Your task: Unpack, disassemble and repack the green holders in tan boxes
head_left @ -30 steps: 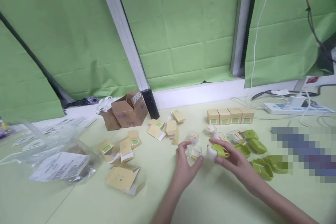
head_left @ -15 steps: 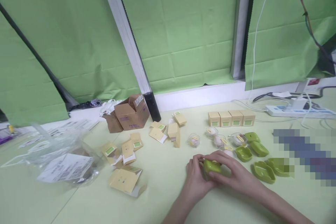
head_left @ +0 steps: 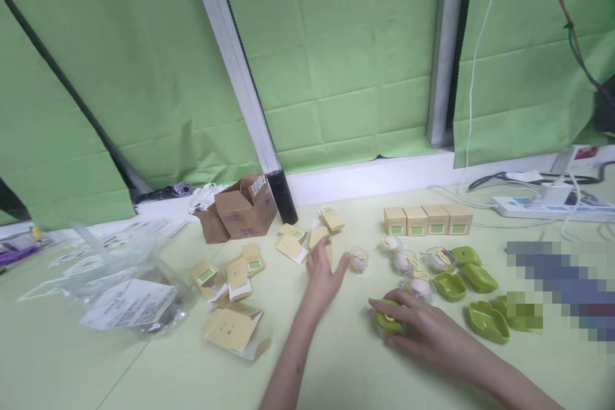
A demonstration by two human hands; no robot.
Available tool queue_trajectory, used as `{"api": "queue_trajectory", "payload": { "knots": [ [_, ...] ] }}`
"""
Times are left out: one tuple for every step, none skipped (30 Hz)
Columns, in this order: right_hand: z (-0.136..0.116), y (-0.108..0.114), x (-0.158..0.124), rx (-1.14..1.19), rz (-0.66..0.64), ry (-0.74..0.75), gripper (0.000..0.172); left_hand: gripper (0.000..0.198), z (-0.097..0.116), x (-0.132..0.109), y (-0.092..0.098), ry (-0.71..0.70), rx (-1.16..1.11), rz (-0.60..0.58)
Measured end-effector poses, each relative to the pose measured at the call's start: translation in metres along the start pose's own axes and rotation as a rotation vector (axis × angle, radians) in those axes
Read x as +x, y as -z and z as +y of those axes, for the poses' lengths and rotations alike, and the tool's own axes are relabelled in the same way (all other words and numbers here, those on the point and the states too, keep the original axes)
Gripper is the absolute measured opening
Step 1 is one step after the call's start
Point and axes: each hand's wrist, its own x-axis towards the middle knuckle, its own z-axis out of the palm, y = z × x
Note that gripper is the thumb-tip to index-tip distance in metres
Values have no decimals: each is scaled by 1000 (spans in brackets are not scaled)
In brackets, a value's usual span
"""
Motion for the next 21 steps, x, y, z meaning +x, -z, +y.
{"api": "queue_trajectory", "payload": {
  "knots": [
    [-1, -1, 0, 9, 15, -2, 47, 50, -2, 15, 2, 23, 26, 37],
    [-2, -2, -1, 16, 29, -3, 47, 49, -5, 28, 3, 41, 45, 53],
    [-2, -2, -1, 20, 42, -4, 48, 48, -8, 40, 4, 63, 53, 61],
    [-3, -3, -2, 21, 50, -3, 48, 47, -11, 48, 5, 84, 55, 65],
    [-4, -3, -2, 20, 56, -1, 48, 46, -14, 54, 5, 103, 52, 66],
    [-4, -3, -2, 18, 61, -1, 48, 46, -17, 57, 6, 118, 44, 68],
    [-4, -3, -3, 15, 68, -1, 48, 48, -19, 57, 7, 128, 32, 71],
    [-4, -3, -3, 16, 78, -3, 47, 52, -20, 54, 9, 134, 15, 80],
    [-4, -2, -3, 26, 95, -6, 47, 59, -21, 49, 12, 136, -7, 92],
    [-5, -2, -2, 51, 123, -13, 46, 67, -20, 43, 15, 137, -31, 107],
    [-6, -1, -2, 92, 156, -27, 44, 74, -18, 35, 19, 138, -51, 123],
    [-7, 0, -2, 145, 199, -50, 43, 79, -15, 26, 23, 139, -94, 125],
    [-8, 0, -1, 207, 253, -83, 43, 82, -11, 17, 26, 142, -172, 110],
    [-10, 1, -1, 270, 316, -125, 43, 82, -6, 7, 29, 142, -296, 70],
    [-11, 2, 0, 331, 382, -173, 43, 81, -1, -3, 30, 145, -489, 1],
    [-12, 4, 1, 388, 445, -220, 45, 77, 5, -12, 29, 150, -701, -78],
    [-12, 5, 1, 440, 502, -259, 46, 70, 9, -20, 27, 158, -895, -158],
    [-11, 7, 2, 490, 546, -282, 48, 61, 14, -27, 23, 191, -1059, -233],
    [-10, 9, 2, 537, 572, -288, 50, 50, 17, -33, 18, 245, -1182, -303],
    [-9, 11, 2, 575, 590, -279, 51, 42, 19, -38, 11, 317, -1278, -370],
    [-7, 13, 2, 606, 604, -260, 51, 39, 20, -42, 4, 397, -1351, -429]
  ]
}}
